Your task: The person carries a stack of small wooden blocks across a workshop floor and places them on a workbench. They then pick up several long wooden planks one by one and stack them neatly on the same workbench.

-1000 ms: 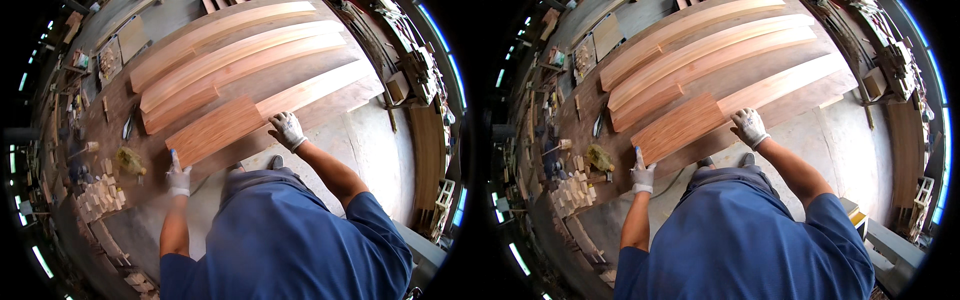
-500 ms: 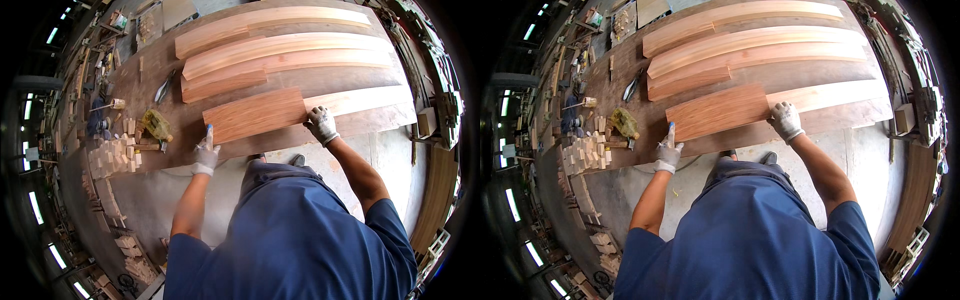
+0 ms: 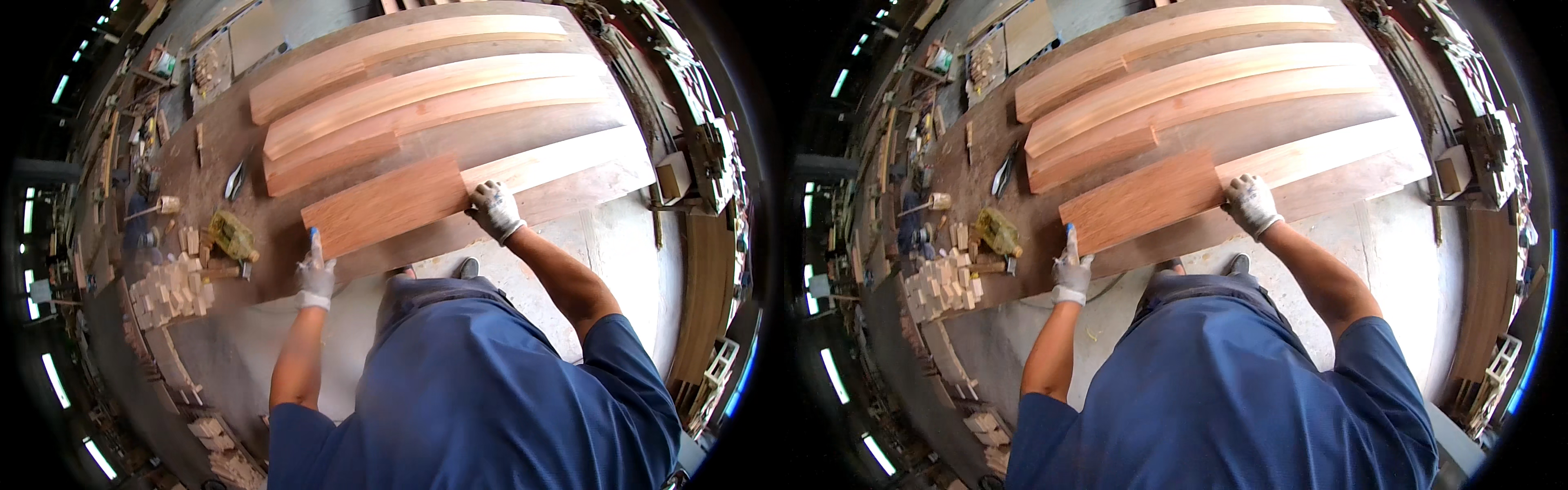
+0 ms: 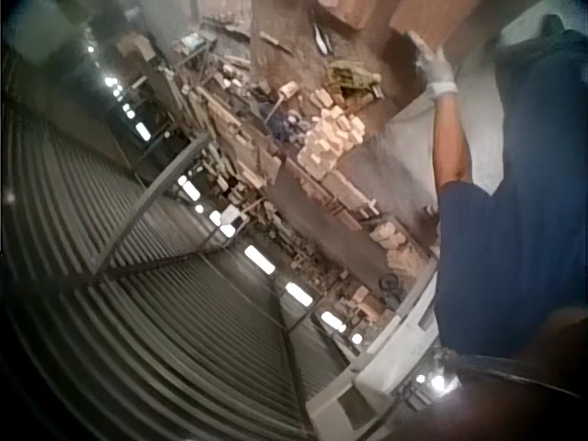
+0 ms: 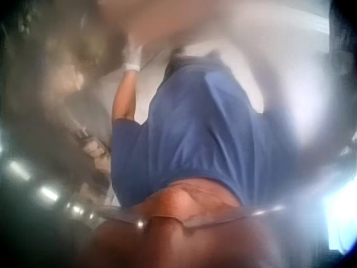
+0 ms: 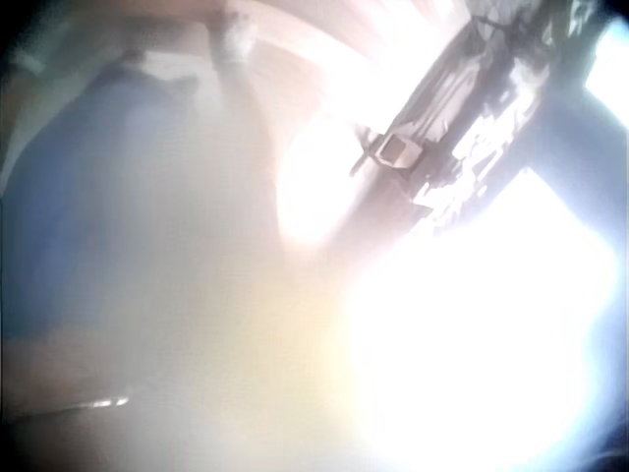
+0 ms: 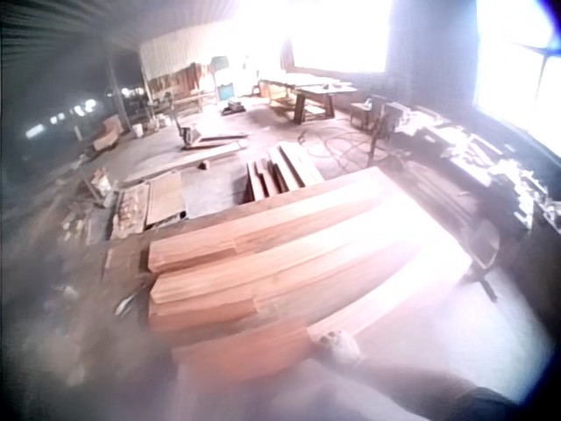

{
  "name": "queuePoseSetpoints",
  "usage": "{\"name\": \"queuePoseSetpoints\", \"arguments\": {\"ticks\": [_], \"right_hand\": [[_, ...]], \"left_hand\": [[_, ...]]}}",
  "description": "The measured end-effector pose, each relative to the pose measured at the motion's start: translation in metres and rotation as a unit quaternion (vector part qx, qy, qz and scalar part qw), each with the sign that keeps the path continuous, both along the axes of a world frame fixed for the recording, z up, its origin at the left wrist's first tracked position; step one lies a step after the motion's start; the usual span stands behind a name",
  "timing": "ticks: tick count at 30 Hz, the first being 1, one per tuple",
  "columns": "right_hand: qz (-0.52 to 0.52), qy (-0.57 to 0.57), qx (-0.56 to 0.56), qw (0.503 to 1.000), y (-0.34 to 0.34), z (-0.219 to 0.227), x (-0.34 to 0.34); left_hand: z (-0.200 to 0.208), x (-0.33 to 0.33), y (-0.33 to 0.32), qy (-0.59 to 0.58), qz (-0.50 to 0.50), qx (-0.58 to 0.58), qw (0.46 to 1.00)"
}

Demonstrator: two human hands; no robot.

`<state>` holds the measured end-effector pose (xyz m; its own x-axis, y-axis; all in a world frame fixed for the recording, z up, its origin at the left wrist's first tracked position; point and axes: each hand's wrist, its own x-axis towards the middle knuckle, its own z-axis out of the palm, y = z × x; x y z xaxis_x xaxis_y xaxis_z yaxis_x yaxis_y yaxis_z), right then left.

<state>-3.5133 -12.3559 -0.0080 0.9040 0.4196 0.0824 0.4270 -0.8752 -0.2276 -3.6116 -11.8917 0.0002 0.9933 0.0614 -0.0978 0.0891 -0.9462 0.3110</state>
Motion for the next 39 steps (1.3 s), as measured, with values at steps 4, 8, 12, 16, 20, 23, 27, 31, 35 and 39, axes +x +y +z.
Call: {"name": "queuePoseSetpoints", "arguments": {"ticks": [4, 8, 12, 16, 20, 23, 27, 31, 35, 39], "right_hand": [[0.006, 0.025, -0.029, 0.999, 0.001, 0.003, 0.0], [-0.003, -0.027, 0.029, 0.999, -0.007, 0.001, -0.014], [-0.048, 0.002, 0.029, 0.998, -0.013, 0.012, -0.034], [-0.11, 0.027, 0.034, 0.993, -0.033, 0.004, -0.069], [-0.139, 0.055, 0.026, 0.988, -0.042, 0.007, -0.089], [-0.158, 0.076, 0.024, 0.984, -0.035, 0.007, -0.093], [-0.18, 0.098, 0.014, 0.979, -0.03, 0.009, -0.092], [-0.19, 0.104, 0.017, 0.976, -0.028, 0.015, -0.092], [-0.207, 0.116, 0.019, 0.971, -0.025, 0.013, -0.092], [-0.219, 0.113, 0.023, 0.969, -0.024, 0.005, -0.097]], "left_hand": [[0.065, 0.015, -0.025, 0.077, -0.018, 0.117, 0.99], [0.086, 0.049, -0.044, -0.088, -0.101, 0.113, 0.984], [0.045, 0.12, -0.087, -0.106, -0.145, 0.047, 0.983], [0.046, 0.172, -0.139, 0.108, -0.145, -0.028, 0.983], [0.058, 0.195, -0.148, 0.202, -0.162, -0.043, 0.965], [0.065, 0.203, -0.153, 0.208, -0.187, -0.026, 0.96], [0.067, 0.208, -0.158, 0.191, -0.214, -0.01, 0.958], [0.052, 0.213, -0.167, 0.174, -0.235, -0.043, 0.955], [0.042, 0.218, -0.208, 0.173, -0.228, -0.076, 0.955], [0.046, 0.224, -0.25, 0.172, -0.222, -0.074, 0.957]]}}
